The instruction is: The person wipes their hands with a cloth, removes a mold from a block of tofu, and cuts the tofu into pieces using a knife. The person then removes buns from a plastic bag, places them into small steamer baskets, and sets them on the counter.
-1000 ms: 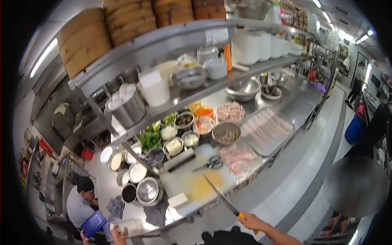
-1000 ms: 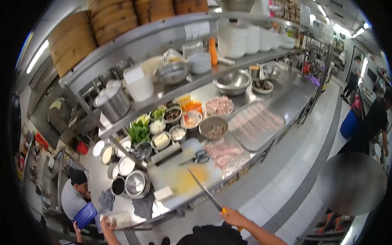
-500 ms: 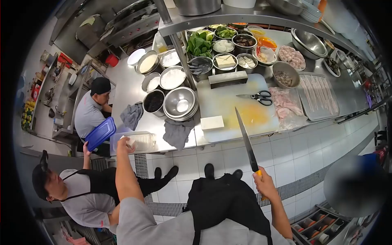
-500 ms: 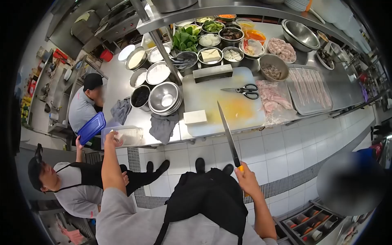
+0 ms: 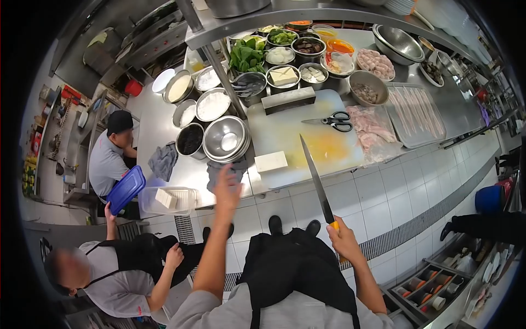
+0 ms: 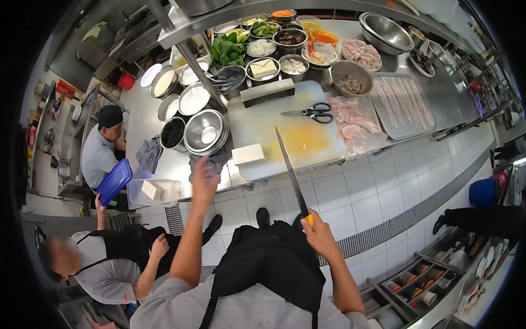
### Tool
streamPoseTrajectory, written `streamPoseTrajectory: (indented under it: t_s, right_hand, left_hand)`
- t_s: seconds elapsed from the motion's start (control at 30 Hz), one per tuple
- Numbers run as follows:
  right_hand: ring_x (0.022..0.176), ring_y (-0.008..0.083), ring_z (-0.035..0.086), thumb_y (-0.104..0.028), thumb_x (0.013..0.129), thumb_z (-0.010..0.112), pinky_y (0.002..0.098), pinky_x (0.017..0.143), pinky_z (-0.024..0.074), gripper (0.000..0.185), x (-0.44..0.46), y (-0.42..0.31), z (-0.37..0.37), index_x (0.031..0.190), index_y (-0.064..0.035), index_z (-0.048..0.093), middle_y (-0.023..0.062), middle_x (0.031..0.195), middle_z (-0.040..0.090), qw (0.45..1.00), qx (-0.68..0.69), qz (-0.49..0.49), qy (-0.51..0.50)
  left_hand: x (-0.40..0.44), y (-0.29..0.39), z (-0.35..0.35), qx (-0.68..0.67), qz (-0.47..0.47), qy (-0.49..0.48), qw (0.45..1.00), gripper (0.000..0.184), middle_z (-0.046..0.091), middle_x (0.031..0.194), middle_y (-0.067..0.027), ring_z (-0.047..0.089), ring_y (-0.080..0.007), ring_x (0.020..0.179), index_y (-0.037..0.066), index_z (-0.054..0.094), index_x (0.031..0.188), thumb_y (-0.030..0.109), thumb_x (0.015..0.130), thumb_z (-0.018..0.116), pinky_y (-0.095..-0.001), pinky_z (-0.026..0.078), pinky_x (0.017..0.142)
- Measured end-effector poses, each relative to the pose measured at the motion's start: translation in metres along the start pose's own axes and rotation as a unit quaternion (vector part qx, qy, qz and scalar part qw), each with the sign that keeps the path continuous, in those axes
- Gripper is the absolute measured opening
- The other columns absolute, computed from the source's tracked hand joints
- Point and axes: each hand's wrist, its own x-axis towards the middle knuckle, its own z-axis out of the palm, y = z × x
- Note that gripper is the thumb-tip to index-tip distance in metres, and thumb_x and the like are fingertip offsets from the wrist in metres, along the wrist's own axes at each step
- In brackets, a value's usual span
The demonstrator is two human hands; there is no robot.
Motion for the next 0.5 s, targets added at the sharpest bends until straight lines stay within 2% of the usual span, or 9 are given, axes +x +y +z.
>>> streamPoseTrajectory:
  t_s: [0.03,0.07,0.13,0.27,0.37,0.47,0.5]
  right_hand:
    - [0.071,0.0341,0.067,-0.030,0.097,0.058,0.0402,0.067,0.0507,0.048,0.002,0.000,0.001,0.136,-0.0034,0.048,0.0210,0.076,0.066,1.000,-0.010,-0.015,0.002]
    - [0.071,0.0341,0.067,-0.030,0.097,0.058,0.0402,0.067,0.0507,0.048,0.001,-0.004,0.002,0.136,-0.0034,0.048,0.0210,0.076,0.066,1.000,-0.004,-0.013,0.005]
    - [0.078,0.0436,0.067,-0.030,0.096,0.056,0.0456,0.071,0.0511,0.048,-0.001,-0.015,0.001,0.136,-0.0034,0.047,0.0250,0.081,0.068,0.997,-0.066,-0.035,0.024]
    - [0.069,0.0367,0.065,-0.028,0.097,0.056,0.0424,0.067,0.0492,0.049,0.000,-0.011,0.011,0.137,-0.0014,0.045,0.0217,0.073,0.064,0.996,-0.076,-0.048,0.022]
    - [0.072,0.0412,0.066,-0.028,0.098,0.055,0.0441,0.067,0.0499,0.048,-0.002,-0.014,0.023,0.137,-0.0024,0.045,0.0221,0.073,0.065,0.992,-0.099,-0.066,0.033]
    - [0.073,0.0444,0.065,-0.027,0.097,0.055,0.0469,0.068,0.0505,0.046,-0.001,-0.021,0.031,0.136,-0.0036,0.045,0.0235,0.073,0.065,0.991,-0.104,-0.076,0.029]
    - [0.073,0.0455,0.065,-0.027,0.097,0.055,0.0480,0.069,0.0506,0.045,-0.001,-0.024,0.033,0.135,-0.0040,0.046,0.0242,0.073,0.065,0.989,-0.119,-0.081,0.029]
  left_hand:
    - [0.003,0.015,0.025,0.002,-0.047,-0.029,0.998,0.070,0.064,0.119,-0.0161,0.068,-0.0210,0.092,0.009,0.043,0.140,0.003,0.078,0.074,-0.0337,0.056,0.076]
    - [0.007,0.023,0.041,0.005,-0.093,-0.060,0.994,0.070,0.067,0.112,-0.0175,0.069,-0.0213,0.090,0.008,0.044,0.140,0.004,0.078,0.075,-0.0340,0.057,0.076]
    - [0.016,0.025,0.062,0.002,-0.111,-0.068,0.991,0.070,0.068,0.109,-0.0176,0.070,-0.0210,0.088,0.008,0.043,0.140,0.004,0.078,0.075,-0.0343,0.057,0.076]
    - [0.020,0.023,0.080,-0.011,-0.126,-0.089,0.988,0.070,0.071,0.102,-0.0168,0.071,-0.0209,0.085,0.007,0.044,0.140,0.005,0.077,0.075,-0.0341,0.057,0.076]
    - [0.018,0.031,0.087,0.018,-0.086,-0.087,0.992,0.068,0.069,0.105,-0.0180,0.071,-0.0223,0.085,0.006,0.045,0.139,0.005,0.078,0.074,-0.0348,0.057,0.074]
    - [0.019,0.038,0.086,-0.006,-0.091,-0.062,0.994,0.067,0.068,0.107,-0.0183,0.070,-0.0239,0.086,0.006,0.045,0.140,0.004,0.079,0.073,-0.0348,0.058,0.073]
    - [0.020,0.040,0.083,0.000,-0.097,-0.070,0.993,0.069,0.062,0.117,-0.0203,0.069,-0.0242,0.090,0.006,0.045,0.140,0.002,0.077,0.074,-0.0347,0.058,0.072]
